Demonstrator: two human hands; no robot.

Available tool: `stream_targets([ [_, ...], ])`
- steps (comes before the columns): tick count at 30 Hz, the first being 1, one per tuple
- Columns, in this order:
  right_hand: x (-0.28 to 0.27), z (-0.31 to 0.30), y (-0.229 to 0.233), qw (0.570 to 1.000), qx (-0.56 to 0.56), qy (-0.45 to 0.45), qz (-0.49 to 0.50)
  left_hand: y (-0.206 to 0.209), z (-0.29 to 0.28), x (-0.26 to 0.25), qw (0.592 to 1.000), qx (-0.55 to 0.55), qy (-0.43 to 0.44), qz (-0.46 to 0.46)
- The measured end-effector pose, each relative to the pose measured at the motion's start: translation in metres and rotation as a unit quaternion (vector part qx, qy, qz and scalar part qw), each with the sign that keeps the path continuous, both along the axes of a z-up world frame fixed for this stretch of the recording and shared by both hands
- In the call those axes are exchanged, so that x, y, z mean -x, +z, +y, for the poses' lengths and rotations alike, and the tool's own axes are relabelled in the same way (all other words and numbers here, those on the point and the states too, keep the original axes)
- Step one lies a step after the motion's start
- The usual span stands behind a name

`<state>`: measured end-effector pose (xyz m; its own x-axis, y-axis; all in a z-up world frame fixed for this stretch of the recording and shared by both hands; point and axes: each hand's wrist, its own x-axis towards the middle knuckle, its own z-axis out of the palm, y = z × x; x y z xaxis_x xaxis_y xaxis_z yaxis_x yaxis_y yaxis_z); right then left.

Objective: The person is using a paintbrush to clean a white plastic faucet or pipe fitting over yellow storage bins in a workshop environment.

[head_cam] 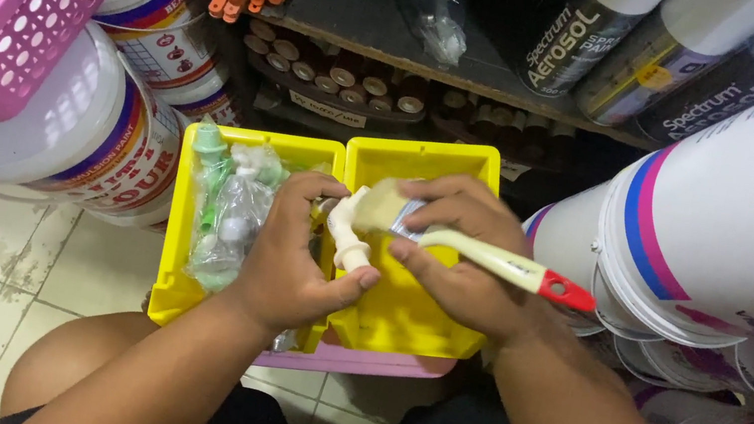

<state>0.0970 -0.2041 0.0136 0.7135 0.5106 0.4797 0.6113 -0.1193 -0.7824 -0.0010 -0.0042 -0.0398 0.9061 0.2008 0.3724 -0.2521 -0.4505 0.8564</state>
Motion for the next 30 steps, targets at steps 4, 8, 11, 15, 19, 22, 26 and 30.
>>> stream_targets([
  [4, -0.004, 0.0, -0.002, 1.0, 0.012, 0.001, 0.026, -0.003, 0.005, -0.002, 1.0, 0.013, -0.015, -0.009],
  [8, -0.003, 0.0, -0.002, 0.997, -0.003, 0.056, 0.046, -0.004, 0.008, -0.002, 0.998, 0.043, -0.046, 0.001],
  [11, 0.002, 0.006, -0.003, 0.997, -0.002, 0.058, 0.059, -0.001, 0.005, 0.0, 0.996, 0.07, -0.056, -0.006],
  [15, -0.009, -0.001, -0.005, 0.998, -0.006, 0.021, 0.065, -0.003, 0.007, 0.001, 0.994, 0.08, -0.076, -0.006],
  [19, 0.0, 0.002, -0.007, 0.99, -0.025, 0.107, 0.086, -0.005, 0.005, 0.0, 0.983, 0.166, -0.076, 0.001],
  [22, -0.001, 0.004, -0.003, 0.993, -0.036, 0.085, 0.069, -0.004, 0.004, 0.0, 0.981, 0.183, -0.068, -0.001],
  [26, -0.005, -0.001, -0.008, 0.995, -0.046, 0.089, 0.03, 0.002, 0.002, 0.003, 0.985, 0.155, -0.073, 0.011],
  [30, 0.002, 0.005, -0.004, 0.988, -0.037, 0.143, 0.045, -0.003, 0.008, 0.003, 0.988, 0.13, -0.077, 0.023],
])
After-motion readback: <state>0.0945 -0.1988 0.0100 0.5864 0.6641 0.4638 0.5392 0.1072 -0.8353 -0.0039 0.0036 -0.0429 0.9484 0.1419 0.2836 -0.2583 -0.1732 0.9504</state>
